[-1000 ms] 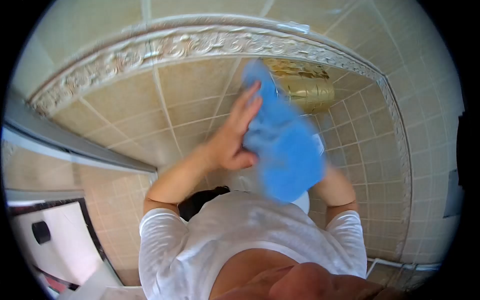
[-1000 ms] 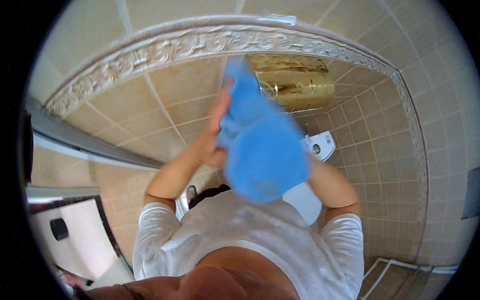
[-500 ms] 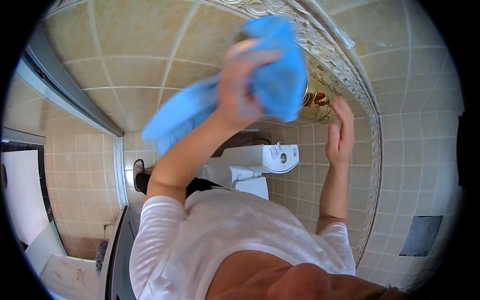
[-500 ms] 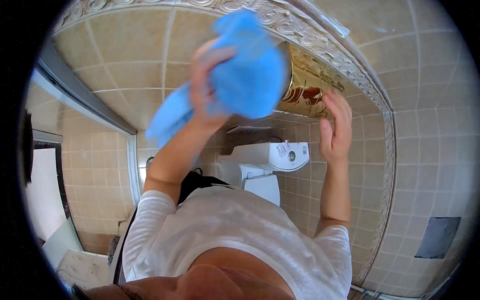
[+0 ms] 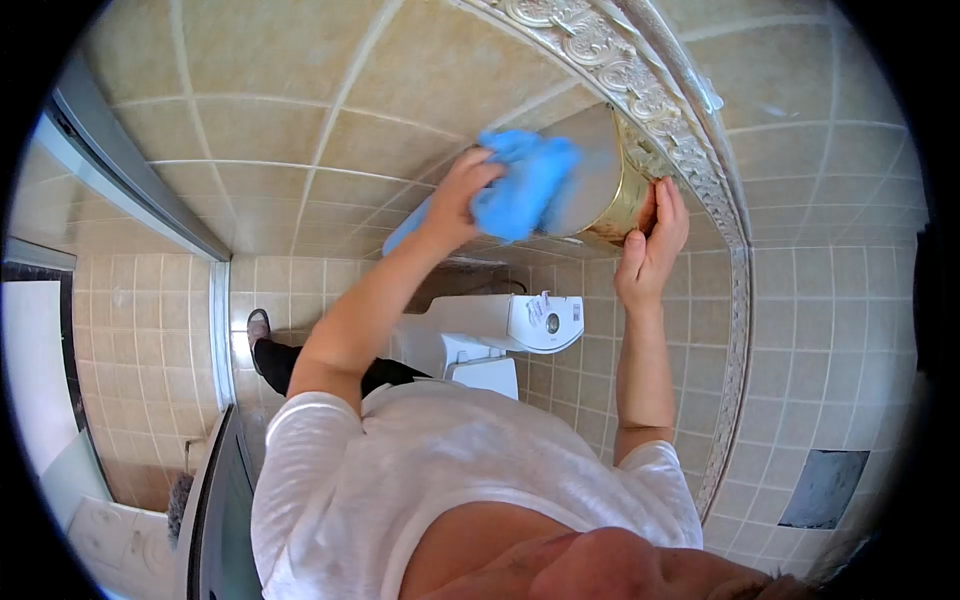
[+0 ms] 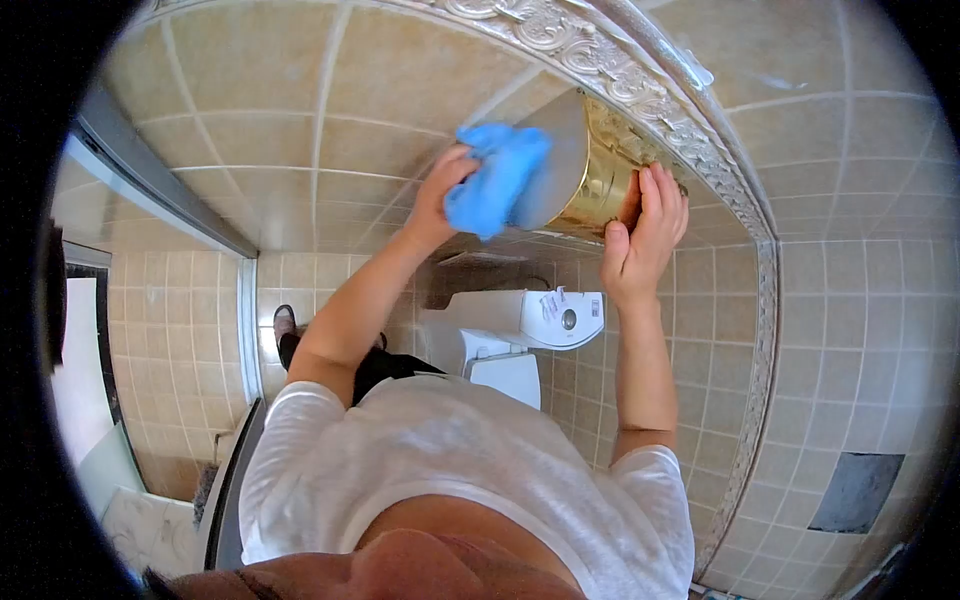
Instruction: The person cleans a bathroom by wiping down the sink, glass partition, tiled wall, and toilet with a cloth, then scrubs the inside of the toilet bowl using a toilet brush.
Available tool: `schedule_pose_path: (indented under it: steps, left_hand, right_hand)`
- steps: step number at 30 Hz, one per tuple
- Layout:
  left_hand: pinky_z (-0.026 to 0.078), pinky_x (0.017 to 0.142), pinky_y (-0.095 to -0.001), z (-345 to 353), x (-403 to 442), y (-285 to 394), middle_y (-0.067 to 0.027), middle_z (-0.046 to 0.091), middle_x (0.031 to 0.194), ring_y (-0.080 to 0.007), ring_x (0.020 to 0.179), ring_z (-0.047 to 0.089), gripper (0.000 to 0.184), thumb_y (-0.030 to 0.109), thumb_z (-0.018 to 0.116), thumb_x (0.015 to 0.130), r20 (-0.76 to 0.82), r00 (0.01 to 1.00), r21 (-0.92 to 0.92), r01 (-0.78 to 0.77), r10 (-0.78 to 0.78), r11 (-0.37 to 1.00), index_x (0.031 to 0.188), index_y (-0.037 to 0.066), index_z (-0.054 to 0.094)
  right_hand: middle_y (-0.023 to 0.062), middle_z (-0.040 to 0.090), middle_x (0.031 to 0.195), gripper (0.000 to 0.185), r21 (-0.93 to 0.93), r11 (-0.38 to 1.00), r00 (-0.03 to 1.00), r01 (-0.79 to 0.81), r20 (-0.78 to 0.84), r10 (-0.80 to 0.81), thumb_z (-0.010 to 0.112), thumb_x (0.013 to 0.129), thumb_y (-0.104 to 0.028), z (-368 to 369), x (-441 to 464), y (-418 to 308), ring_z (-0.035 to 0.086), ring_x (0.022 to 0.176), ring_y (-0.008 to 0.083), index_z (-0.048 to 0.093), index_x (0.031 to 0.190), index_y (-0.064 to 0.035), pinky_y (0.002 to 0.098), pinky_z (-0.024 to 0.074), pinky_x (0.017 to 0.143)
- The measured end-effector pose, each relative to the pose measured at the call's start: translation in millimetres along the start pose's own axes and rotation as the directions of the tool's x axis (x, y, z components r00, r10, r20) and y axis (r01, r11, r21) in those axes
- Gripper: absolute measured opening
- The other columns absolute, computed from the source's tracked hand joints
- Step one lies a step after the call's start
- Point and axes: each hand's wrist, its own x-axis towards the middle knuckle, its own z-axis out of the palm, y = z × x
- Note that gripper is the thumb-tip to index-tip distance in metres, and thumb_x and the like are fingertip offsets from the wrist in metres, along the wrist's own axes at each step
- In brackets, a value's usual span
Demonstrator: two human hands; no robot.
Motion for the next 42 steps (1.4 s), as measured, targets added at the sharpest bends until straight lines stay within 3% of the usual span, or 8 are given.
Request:
schedule_pose_path:
  steps: [4,6,10,15,20,33,36,42]
  left_hand:
    - [0.041,0.09,-0.0365,-24,-107,-52,-0.0138,0.056,0.106,-0.0264,0.099,0.054,0.035,0.002,0.055,0.072,0.335,0.898,0.377,0.15,-0.286,0.914,0.107,0.007,0.053]
    - [0.042,0.087,-0.0378,-30,-116,-49,-0.0151,0.053,0.106,-0.0331,0.099,0.052,0.033,0.002,0.054,0.071,-0.15,0.891,0.235,0.452,-0.428,0.86,0.103,0.006,0.056]
    - [0.041,0.085,-0.0372,-25,11,65,-0.0142,0.054,0.1,-0.031,0.096,0.053,0.027,0.005,0.055,0.073,-0.374,0.927,0.023,0.027,-0.017,0.999,0.099,0.009,0.059]
    - [0.039,0.087,-0.0411,17,50,86,-0.0132,0.053,0.104,-0.0334,0.098,0.05,0.026,0.01,0.063,0.069,-0.151,0.917,0.217,-0.334,0.37,0.917,0.095,0.014,0.062]
    - [0.042,0.084,-0.0403,-33,-56,-10,-0.0158,0.054,0.102,-0.0357,0.098,0.051,0.03,0.001,0.057,0.064,0.239,0.943,0.558,0.062,-0.232,0.827,0.093,0.009,0.06]
    - [0.026,0.102,-0.0363,-30,-10,155,-0.0191,0.042,0.124,-0.0312,0.122,0.037,0.054,0.026,0.054,0.077,0.597,0.754,-0.111,0.416,-0.274,0.903,0.125,0.004,0.042]
    - [0.025,0.104,-0.0401,-29,36,173,-0.0201,0.032,0.138,-0.0329,0.127,0.033,0.059,0.039,0.039,0.089,0.838,0.534,0.138,0.002,-0.118,0.99,0.132,-0.001,0.035]
    - [0.025,0.104,-0.0398,33,109,181,-0.0224,0.035,0.135,-0.0336,0.125,0.034,0.062,0.041,0.034,0.091,0.577,0.81,0.274,-0.314,0.106,0.909,0.132,-0.006,0.031]
  right_hand:
    - [0.0163,0.04,0.131,0.056,-0.037,0.999,1.0,0.02,0.015,-0.02,0.034,0.089,-0.043,0,-3,8,0.034,0.123,0.0335,0.039,0.128,-0.0028,0.0499,0.0173,0.103]
    - [0.0163,0.04,0.131,0.057,-0.034,0.999,1.0,0.017,-0.005,-0.017,0.034,0.089,-0.045,2,1,5,0.034,0.123,0.0336,0.039,0.128,-0.0031,0.05,0.0174,0.102]
    - [0.0162,0.041,0.131,0.06,-0.023,1.0,1.0,0.005,-0.024,-0.005,0.034,0.088,-0.049,1,-3,2,0.036,0.122,0.0337,0.04,0.128,-0.0036,0.0501,0.018,0.102]
    - [0.016,0.042,0.13,0.059,-0.041,0.999,0.999,0.015,-0.036,-0.016,0.035,0.088,-0.05,2,-2,6,0.037,0.121,0.0337,0.042,0.126,-0.0055,0.0512,0.019,0.101]
    - [0.0127,0.043,0.13,0.057,-0.026,1.0,0.998,-0.018,-0.06,0.016,0.048,0.082,-0.044,-1,-2,3,0.037,0.121,0.0331,0.043,0.126,-0.0098,0.0537,0.0202,0.1]
    - [0.0228,0.027,0.137,0.08,0.766,0.569,0.884,-0.299,-0.002,0.467,0.074,0.064,-0.025,22,-89,-126,0.029,0.126,0.0393,0.036,0.133,-0.011,0.0465,0.0274,0.102]
    - [0.0219,0.032,0.132,0.069,0.773,0.525,0.844,-0.357,0.025,0.536,0.069,0.062,-0.01,3,-103,-93,0.038,0.12,0.0377,0.045,0.127,-0.012,0.0422,0.0335,0.099]
    - [0.0168,0.044,0.124,0.056,0.473,0.878,0.788,0.076,-0.569,0.238,0.066,0.062,-0.002,-58,-9,-9,0.045,0.113,0.0333,0.055,0.116,-0.0153,0.0411,0.0378,0.094]
